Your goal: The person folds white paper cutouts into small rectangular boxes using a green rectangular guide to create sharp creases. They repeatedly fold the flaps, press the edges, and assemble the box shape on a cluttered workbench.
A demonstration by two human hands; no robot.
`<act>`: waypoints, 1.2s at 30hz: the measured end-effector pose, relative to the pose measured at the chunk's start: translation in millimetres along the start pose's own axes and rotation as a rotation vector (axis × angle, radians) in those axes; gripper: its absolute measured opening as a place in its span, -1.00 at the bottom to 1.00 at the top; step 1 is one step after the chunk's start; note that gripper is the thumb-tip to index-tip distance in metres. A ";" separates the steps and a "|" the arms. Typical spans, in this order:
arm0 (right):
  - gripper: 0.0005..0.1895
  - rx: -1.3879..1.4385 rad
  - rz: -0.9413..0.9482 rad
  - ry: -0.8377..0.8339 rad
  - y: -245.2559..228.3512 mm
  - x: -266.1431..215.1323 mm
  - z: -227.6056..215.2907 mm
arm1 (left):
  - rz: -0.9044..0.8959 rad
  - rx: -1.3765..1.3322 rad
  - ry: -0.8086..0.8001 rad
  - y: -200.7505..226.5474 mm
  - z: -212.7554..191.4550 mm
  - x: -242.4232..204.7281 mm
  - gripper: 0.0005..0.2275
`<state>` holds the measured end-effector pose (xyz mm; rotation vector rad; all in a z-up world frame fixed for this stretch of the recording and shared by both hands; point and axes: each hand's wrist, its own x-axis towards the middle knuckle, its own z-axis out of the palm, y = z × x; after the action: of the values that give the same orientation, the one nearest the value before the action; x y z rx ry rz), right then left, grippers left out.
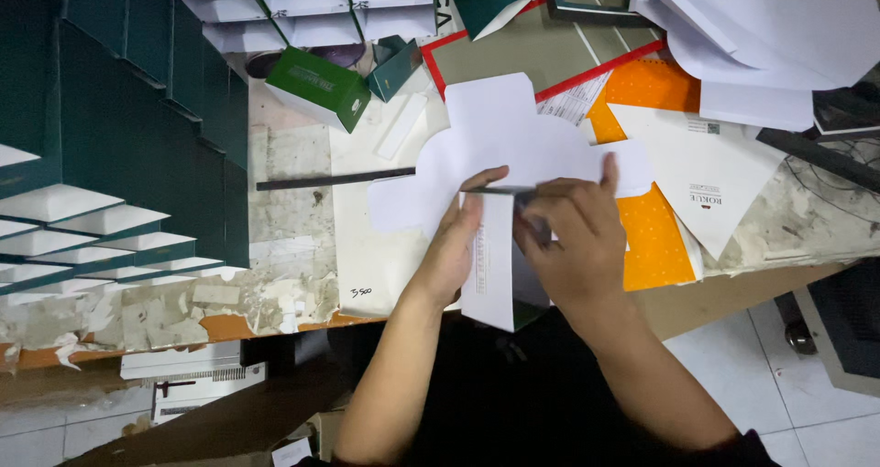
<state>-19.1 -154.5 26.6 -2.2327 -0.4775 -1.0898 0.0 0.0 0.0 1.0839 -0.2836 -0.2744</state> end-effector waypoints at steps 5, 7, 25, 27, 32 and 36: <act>-0.75 -0.416 0.029 -0.481 -19.1 -15.5 3.3 | 0.028 0.136 0.062 10.0 15.3 -0.9 -0.46; -0.73 -0.422 0.070 -0.631 -21.7 -13.3 2.3 | 0.031 0.143 0.043 -0.2 5.6 1.1 -0.47; -0.68 0.096 0.054 -0.640 26.7 9.8 -37.4 | -0.276 0.591 -0.356 15.1 -28.5 12.9 -0.37; -0.73 -0.054 0.086 -0.627 40.5 3.0 -25.9 | -0.308 0.811 -0.290 41.8 -11.5 16.1 -0.31; -0.82 -0.412 0.368 -0.929 57.5 16.9 -19.4 | -0.278 1.591 -0.214 42.5 -12.3 19.2 -0.75; -0.79 -0.312 0.291 -0.990 44.0 36.2 -16.4 | -0.126 1.679 -0.246 17.8 -29.7 23.3 -0.88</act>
<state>17.2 -196.3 47.6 -2.9045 -0.3500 0.1736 33.8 24.0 5.0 2.7373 -0.7095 -0.2542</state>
